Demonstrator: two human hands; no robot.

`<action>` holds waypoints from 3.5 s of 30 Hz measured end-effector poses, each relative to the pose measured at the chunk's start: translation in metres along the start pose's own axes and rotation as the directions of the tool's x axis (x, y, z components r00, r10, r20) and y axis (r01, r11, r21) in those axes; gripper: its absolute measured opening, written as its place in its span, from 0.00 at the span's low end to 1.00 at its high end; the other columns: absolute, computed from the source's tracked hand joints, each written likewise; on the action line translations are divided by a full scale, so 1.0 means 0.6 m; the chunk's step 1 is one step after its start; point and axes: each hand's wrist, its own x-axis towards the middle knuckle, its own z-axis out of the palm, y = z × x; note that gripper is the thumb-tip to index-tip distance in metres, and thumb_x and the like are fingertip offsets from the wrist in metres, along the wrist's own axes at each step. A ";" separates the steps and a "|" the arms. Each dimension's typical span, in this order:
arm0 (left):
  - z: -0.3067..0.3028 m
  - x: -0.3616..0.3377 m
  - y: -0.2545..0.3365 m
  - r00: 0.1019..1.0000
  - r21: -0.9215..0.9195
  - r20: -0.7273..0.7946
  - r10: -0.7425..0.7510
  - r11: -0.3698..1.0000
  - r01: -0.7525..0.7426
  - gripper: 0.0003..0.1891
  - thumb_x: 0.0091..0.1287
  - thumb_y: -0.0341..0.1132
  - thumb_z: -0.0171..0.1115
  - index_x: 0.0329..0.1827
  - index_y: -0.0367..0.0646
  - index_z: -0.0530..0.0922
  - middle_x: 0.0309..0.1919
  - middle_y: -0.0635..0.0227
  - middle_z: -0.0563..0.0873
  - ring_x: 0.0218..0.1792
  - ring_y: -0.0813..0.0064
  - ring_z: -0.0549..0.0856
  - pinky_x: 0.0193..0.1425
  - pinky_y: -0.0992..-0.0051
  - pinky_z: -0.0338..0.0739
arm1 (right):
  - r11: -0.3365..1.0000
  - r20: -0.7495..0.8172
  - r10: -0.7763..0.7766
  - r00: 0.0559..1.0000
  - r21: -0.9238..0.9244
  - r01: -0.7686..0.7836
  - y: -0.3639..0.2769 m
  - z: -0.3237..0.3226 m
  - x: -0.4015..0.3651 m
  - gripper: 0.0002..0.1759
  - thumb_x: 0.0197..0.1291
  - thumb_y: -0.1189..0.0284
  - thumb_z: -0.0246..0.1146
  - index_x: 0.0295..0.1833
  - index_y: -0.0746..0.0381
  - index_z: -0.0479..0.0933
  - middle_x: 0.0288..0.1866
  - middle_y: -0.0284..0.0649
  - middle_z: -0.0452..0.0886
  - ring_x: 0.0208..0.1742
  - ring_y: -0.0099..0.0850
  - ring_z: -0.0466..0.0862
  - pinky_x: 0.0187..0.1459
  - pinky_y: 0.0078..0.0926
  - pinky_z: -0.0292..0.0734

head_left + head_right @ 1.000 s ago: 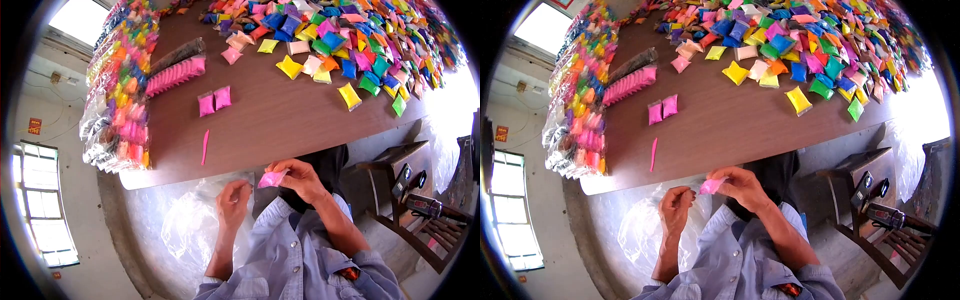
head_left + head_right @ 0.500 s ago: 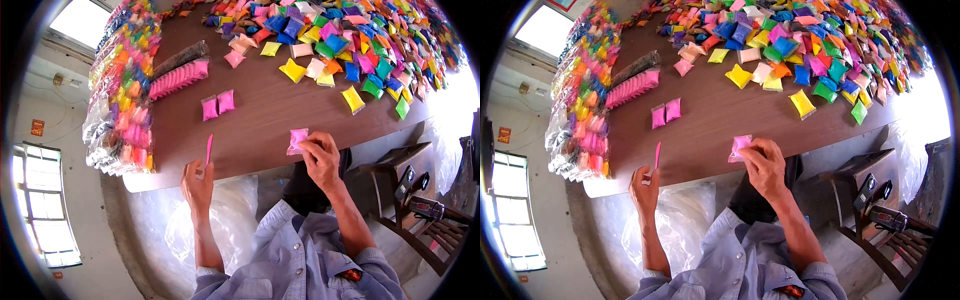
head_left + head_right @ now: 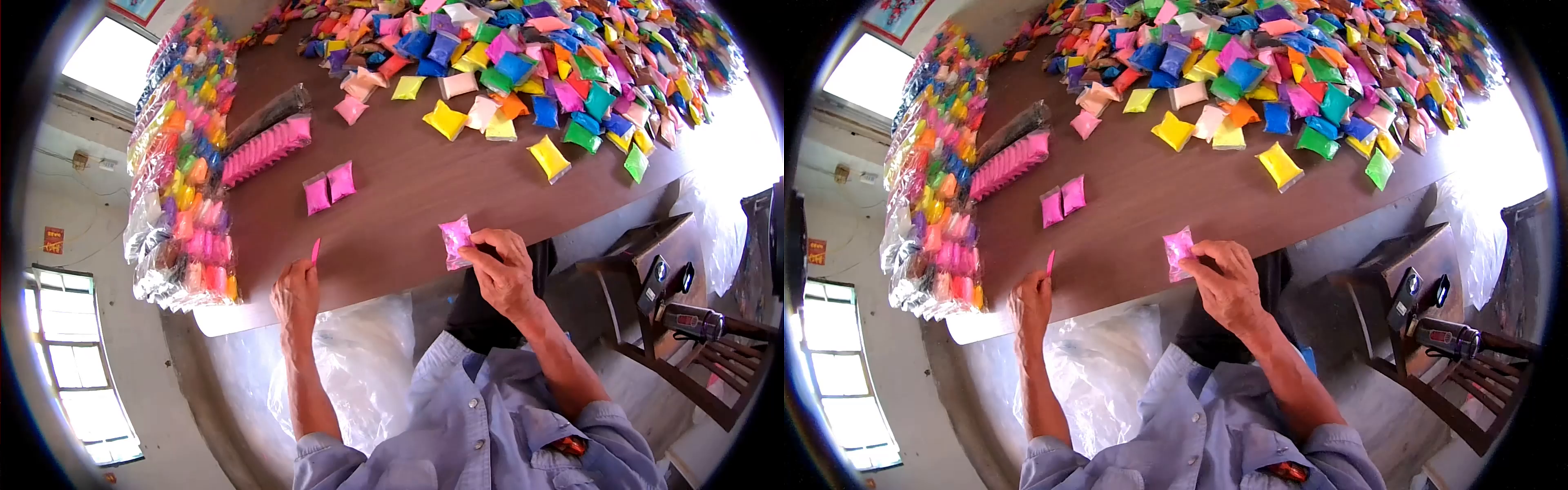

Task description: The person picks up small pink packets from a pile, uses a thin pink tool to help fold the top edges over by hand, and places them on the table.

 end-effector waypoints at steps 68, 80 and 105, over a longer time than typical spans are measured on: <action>0.058 -0.025 0.320 0.919 -0.571 -0.163 0.359 0.726 -0.385 0.04 0.72 0.29 0.75 0.42 0.40 0.88 0.34 0.57 0.90 0.32 0.56 0.89 0.37 0.63 0.83 | 0.999 -0.024 0.043 0.999 0.025 -0.043 0.004 -0.009 -0.025 0.16 0.53 0.81 0.78 0.48 0.56 0.88 0.51 0.37 0.86 0.55 0.39 0.88 0.68 0.48 0.81; 0.028 -0.014 0.325 0.956 -0.670 -0.040 0.290 0.703 -0.241 0.04 0.73 0.29 0.75 0.43 0.40 0.89 0.34 0.56 0.89 0.31 0.61 0.89 0.36 0.64 0.82 | 0.997 0.035 0.041 0.999 0.057 -0.043 0.004 -0.017 -0.028 0.18 0.55 0.81 0.76 0.51 0.57 0.88 0.54 0.39 0.86 0.58 0.40 0.87 0.72 0.45 0.78; 0.033 0.068 0.316 0.845 -0.350 -0.010 0.535 0.790 -0.504 0.03 0.68 0.28 0.72 0.42 0.46 0.87 0.36 0.64 0.87 0.37 0.56 0.90 0.39 0.59 0.85 | 0.998 0.050 -0.006 0.999 0.068 0.003 0.012 -0.021 -0.026 0.14 0.59 0.79 0.75 0.50 0.59 0.87 0.55 0.40 0.85 0.57 0.40 0.87 0.71 0.45 0.79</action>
